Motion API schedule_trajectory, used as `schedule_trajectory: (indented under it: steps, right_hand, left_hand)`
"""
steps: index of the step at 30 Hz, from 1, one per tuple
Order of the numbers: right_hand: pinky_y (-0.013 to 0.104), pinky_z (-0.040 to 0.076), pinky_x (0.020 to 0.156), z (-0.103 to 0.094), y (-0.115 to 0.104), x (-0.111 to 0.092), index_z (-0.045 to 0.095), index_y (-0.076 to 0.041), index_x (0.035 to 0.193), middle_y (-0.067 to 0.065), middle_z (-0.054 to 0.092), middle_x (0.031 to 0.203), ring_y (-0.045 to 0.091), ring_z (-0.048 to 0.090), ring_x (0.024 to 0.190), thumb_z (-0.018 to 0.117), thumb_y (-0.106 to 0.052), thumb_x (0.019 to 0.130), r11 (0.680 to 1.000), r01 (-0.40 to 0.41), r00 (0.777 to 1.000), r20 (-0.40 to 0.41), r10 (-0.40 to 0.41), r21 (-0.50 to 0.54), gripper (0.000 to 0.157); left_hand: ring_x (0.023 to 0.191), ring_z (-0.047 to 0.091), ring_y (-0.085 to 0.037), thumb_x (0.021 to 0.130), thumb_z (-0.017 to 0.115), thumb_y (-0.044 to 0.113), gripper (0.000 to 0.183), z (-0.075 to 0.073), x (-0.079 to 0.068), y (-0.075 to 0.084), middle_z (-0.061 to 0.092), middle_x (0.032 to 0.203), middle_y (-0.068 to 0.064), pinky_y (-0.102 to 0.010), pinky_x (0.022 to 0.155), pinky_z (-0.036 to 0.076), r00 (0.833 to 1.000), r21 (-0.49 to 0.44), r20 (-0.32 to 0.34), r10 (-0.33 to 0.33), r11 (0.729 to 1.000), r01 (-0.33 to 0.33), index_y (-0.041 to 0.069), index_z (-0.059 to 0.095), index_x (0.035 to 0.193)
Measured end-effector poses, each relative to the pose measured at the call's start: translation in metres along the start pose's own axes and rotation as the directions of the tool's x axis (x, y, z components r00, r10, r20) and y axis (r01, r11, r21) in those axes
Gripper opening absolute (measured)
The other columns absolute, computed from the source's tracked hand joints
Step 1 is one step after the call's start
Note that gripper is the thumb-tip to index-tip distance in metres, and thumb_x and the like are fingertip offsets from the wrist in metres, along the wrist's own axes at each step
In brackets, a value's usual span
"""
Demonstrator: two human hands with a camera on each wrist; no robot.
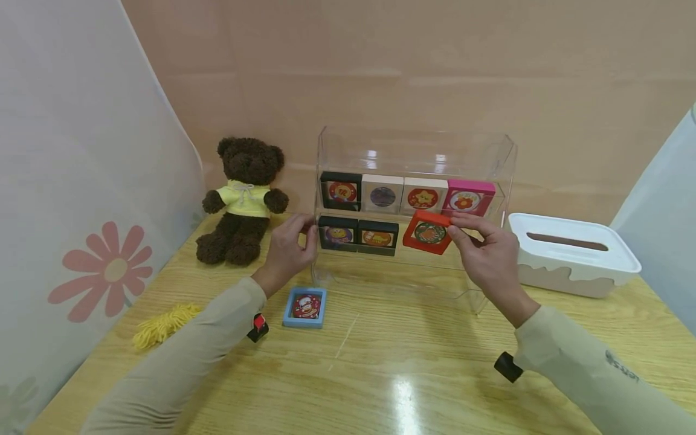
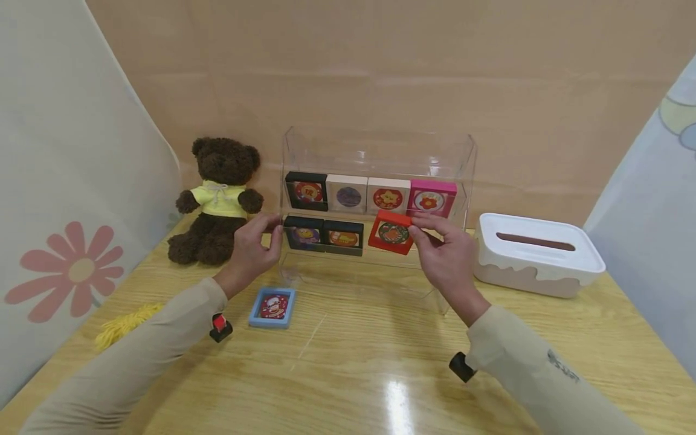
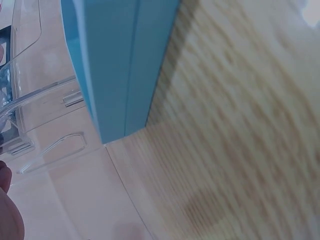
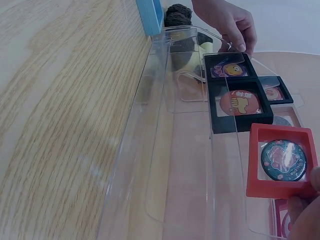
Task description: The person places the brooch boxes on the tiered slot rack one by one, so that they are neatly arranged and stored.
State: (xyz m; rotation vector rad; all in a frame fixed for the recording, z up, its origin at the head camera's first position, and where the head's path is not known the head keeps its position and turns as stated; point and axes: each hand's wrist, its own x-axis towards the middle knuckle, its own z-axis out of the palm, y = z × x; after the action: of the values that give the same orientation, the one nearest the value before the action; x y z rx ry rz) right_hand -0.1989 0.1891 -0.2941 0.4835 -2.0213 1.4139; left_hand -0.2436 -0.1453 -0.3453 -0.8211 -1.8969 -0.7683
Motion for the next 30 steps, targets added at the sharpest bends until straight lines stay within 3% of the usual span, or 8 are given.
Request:
schedule_trajectory:
  steps: [15, 23, 30]
  right_hand:
    - [0.012, 0.047, 0.074, 0.01, 0.011, 0.004, 0.071, 0.004, 0.101, 0.012, 0.069, 0.102, -0.003, 0.058, 0.095, 0.07, -0.001, 0.084, 0.982, 0.062, 0.998, 0.033, -0.057, -0.18, 0.017]
    - [0.01, 0.046, 0.071, 0.014, 0.015, -0.001, 0.071, 0.006, 0.098, 0.015, 0.068, 0.101, 0.023, 0.064, 0.091, 0.069, 0.004, 0.083, 0.983, 0.079, 0.996, 0.061, -0.07, -0.164, 0.015]
    - [0.01, 0.046, 0.071, 0.017, 0.02, -0.004, 0.072, 0.005, 0.095, 0.015, 0.069, 0.101, -0.002, 0.059, 0.089, 0.07, 0.004, 0.082, 0.976, 0.129, 0.991, 0.06, -0.12, -0.175, 0.013]
  left_hand:
    - [0.068, 0.061, -0.022, 0.086, 0.058, -0.002, 0.012, 0.001, -0.001, -0.001, 0.062, 0.084, -0.013, -0.035, 0.058, 0.052, 1.0, 0.015, -0.002, -0.001, 1.0, 0.001, -0.005, 0.063, 0.096]
    - [0.068, 0.061, -0.021, 0.086, 0.057, -0.002, 0.012, 0.002, -0.002, -0.002, 0.062, 0.083, -0.013, -0.035, 0.058, 0.052, 1.0, 0.015, -0.005, -0.004, 1.0, 0.004, -0.005, 0.063, 0.097]
    - [0.068, 0.061, -0.023, 0.086, 0.057, -0.003, 0.012, 0.003, -0.002, -0.003, 0.061, 0.083, -0.014, -0.039, 0.057, 0.053, 1.0, 0.001, -0.005, -0.005, 1.0, 0.005, -0.005, 0.063, 0.096]
